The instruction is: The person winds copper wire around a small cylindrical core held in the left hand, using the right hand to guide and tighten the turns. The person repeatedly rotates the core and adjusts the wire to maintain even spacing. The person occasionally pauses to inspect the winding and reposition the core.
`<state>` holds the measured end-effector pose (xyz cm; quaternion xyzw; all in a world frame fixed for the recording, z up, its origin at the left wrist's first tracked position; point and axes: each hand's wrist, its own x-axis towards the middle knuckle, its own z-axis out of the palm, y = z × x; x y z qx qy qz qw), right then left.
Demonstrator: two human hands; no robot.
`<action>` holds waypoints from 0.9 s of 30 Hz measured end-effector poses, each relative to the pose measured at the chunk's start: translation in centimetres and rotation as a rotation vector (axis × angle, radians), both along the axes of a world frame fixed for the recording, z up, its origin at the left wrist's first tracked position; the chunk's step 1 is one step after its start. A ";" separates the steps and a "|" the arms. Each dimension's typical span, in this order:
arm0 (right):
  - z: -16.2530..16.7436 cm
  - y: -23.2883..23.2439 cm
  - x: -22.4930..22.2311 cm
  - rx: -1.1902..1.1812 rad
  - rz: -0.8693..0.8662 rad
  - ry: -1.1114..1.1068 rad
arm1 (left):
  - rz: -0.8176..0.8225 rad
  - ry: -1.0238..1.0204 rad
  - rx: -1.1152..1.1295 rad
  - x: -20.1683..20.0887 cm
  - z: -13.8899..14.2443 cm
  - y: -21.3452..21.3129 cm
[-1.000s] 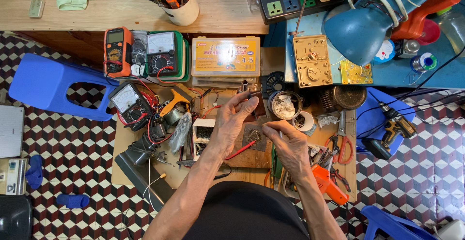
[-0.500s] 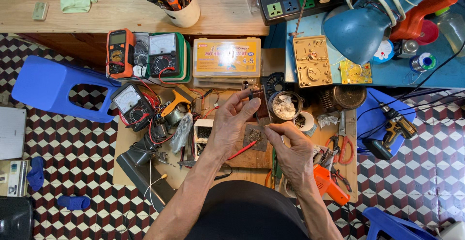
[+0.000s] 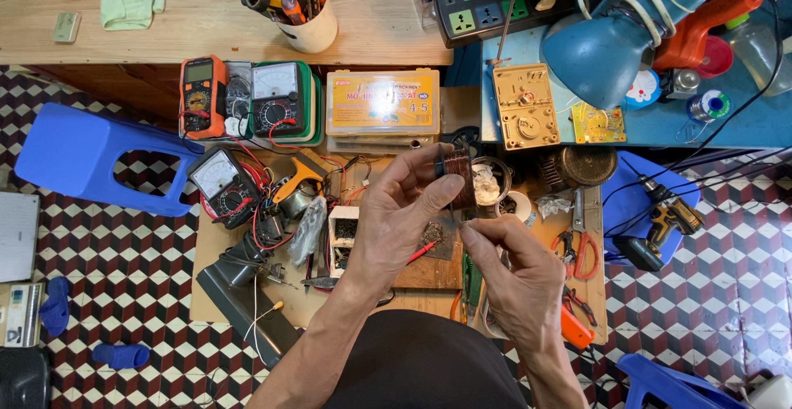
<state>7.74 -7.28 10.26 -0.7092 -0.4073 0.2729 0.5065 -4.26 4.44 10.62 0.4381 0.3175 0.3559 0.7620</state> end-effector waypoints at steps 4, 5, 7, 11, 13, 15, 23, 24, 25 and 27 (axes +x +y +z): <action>2.0 -0.8 0.1 -0.039 -0.031 0.167 | 0.027 -0.087 0.063 -0.2 1.4 -0.1; 2.4 -0.9 0.4 -0.066 -0.033 0.226 | 0.046 -0.085 0.112 -0.2 1.4 -0.1; 3.1 -0.9 0.7 -0.164 -0.020 0.280 | 0.091 -0.007 0.225 -0.2 1.0 0.6; 4.4 -0.8 1.3 -0.309 0.147 0.076 | 0.140 0.260 0.292 -0.7 -1.4 2.8; 5.4 -1.1 1.9 -0.326 0.239 -0.069 | 0.105 0.333 0.254 -1.2 -3.0 3.0; 6.3 -1.0 2.7 -0.364 0.305 -0.162 | 0.056 0.375 0.235 -1.9 -4.4 2.7; 6.7 3.8 3.7 0.219 0.228 -0.612 | -0.204 0.179 0.045 -3.4 -5.7 -1.9; 6.4 4.4 3.7 0.248 0.224 -0.587 | -0.206 0.126 0.026 -3.2 -5.6 -2.3; 6.1 4.8 3.8 0.220 0.199 -0.581 | -0.215 0.144 0.024 -3.1 -5.5 -2.7; 5.3 5.3 3.8 0.165 0.152 -0.568 | -0.232 0.181 0.022 -2.9 -5.4 -3.1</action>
